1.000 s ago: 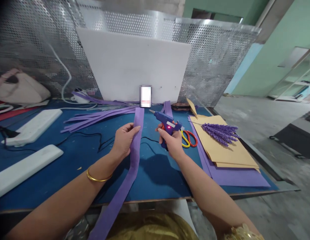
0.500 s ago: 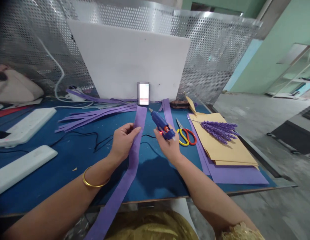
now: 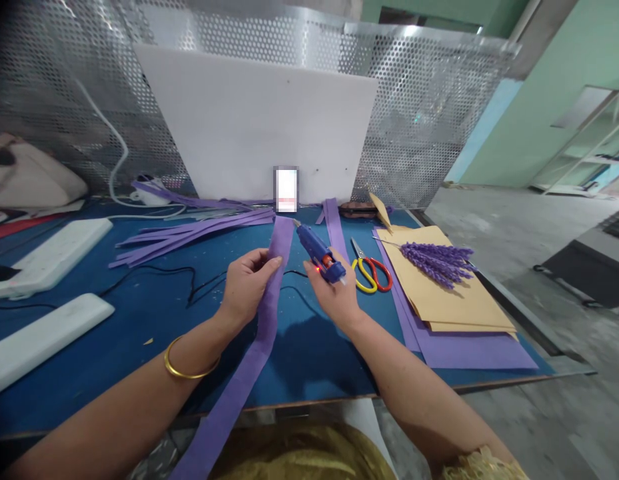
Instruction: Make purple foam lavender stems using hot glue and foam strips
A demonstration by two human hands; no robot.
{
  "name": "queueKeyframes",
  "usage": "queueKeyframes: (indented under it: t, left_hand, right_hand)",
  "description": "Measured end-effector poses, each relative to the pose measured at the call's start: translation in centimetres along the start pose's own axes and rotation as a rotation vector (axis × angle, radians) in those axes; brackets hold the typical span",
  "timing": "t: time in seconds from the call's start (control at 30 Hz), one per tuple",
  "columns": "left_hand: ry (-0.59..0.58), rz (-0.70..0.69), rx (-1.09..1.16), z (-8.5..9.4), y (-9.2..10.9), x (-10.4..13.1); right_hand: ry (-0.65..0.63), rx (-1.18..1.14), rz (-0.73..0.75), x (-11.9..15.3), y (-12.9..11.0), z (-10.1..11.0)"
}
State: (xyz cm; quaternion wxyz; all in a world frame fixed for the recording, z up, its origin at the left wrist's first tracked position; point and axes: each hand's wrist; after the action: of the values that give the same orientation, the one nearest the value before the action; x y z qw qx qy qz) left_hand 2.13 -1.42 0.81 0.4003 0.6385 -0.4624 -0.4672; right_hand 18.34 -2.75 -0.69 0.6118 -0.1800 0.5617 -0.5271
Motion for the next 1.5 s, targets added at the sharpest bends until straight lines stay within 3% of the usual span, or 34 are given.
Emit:
queueKeyframes:
  t: [1.5]
  left_hand:
    - [-0.007,-0.014,-0.046,0.15,0.42,0.01]
  right_hand:
    - [0.018,0.084,0.054,-0.08,0.68,-0.12]
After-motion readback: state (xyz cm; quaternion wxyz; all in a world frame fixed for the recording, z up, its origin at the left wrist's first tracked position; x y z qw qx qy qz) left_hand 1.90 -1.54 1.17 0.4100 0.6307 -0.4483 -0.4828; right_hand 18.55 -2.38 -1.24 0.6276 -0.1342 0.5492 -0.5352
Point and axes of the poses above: each hand's wrist, its own x-axis away from the middle knuckle, its own z-axis out of the back of the hand, y = z × x, and after that the axes turned 8 degrees about x, right-handed
